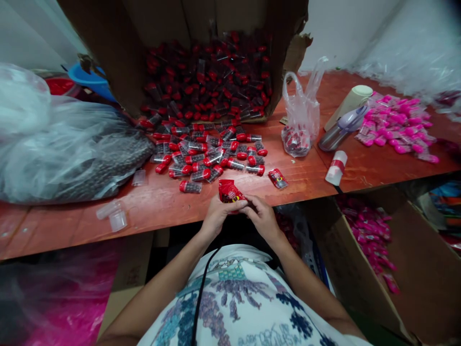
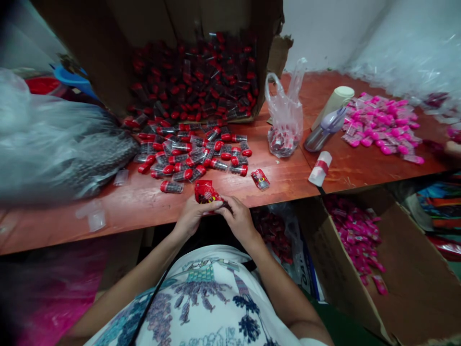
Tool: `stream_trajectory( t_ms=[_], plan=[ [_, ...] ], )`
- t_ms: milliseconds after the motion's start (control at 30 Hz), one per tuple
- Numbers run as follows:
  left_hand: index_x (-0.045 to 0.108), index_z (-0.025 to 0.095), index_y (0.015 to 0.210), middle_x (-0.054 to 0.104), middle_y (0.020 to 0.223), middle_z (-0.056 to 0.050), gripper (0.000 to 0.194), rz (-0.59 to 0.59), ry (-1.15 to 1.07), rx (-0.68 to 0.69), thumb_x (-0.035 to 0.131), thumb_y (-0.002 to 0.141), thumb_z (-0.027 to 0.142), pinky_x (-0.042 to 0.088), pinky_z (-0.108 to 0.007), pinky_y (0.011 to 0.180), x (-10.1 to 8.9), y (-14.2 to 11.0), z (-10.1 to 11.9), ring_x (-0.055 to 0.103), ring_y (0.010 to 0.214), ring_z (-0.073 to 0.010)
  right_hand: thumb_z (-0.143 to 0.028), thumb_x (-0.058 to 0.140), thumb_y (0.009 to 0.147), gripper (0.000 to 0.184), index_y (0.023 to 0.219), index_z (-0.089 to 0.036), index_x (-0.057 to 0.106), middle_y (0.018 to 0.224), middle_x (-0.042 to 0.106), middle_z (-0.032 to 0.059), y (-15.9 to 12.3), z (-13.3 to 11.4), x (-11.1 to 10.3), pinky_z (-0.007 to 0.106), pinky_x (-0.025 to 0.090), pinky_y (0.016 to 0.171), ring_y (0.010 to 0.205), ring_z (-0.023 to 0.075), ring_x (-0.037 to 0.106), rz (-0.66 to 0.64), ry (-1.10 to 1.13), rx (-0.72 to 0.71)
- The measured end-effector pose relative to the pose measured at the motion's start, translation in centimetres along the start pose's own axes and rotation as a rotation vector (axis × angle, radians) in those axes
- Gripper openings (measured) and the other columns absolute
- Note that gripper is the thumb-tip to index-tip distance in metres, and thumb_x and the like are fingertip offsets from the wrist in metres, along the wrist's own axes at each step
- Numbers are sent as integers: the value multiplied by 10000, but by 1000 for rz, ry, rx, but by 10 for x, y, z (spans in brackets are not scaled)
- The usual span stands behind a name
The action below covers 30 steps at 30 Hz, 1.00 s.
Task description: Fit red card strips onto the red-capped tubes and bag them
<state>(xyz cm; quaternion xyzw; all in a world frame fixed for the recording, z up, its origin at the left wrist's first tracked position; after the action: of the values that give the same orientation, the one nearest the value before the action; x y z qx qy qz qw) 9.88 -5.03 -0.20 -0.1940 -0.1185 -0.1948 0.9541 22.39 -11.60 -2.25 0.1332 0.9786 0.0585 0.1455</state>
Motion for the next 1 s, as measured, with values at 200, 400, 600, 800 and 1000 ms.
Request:
stream_trajectory(
  t_ms=[200,400,600,800,1000],
  plan=[
    [697,115,808,718,771,-76,209,17,-170,-102,759,641,225,541,-295,687,-2,2,-6,674,699,-190,-383,573,828,282,1046,-217,640,914,636,29,4,18,-24,259,498,646,759,157,591,148,5,110],
    [686,107,811,731,787,-103,235,128,-335,-202,759,588,90,575,-342,656,-14,9,-11,690,675,-217,-452,537,820,393,1048,-150,645,986,593,101,20,52,-112,376,456,813,863,214,565,605,-480,181],
    [678,122,739,715,701,-40,257,214,-349,-136,815,524,94,565,-260,589,-12,10,-14,666,606,-155,-420,612,788,486,1207,-177,572,1132,524,141,23,24,-82,388,458,834,1015,257,516,503,-557,33],
    [699,114,761,724,744,-42,255,158,-347,-88,820,537,132,561,-253,631,-12,8,-11,671,656,-153,-250,575,836,288,1123,-238,596,934,651,31,16,-7,18,281,499,769,827,164,605,-13,-85,-38],
    [714,112,780,733,763,-42,267,184,-285,-2,812,532,112,545,-263,711,-23,8,-5,675,694,-159,-138,460,873,342,1163,-261,593,1062,671,32,30,-8,18,291,472,864,968,166,616,-145,-137,-155]
  ],
)
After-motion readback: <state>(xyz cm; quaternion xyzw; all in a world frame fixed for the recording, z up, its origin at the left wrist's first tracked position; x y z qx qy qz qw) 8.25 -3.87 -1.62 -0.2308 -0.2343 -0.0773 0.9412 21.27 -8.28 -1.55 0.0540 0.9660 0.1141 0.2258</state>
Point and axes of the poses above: each hand's wrist, its own y-axis towards the middle knuckle, its own x-axis out of the palm, z = x × y, the point moved 2 cm from there along y, towards the middle knuckle
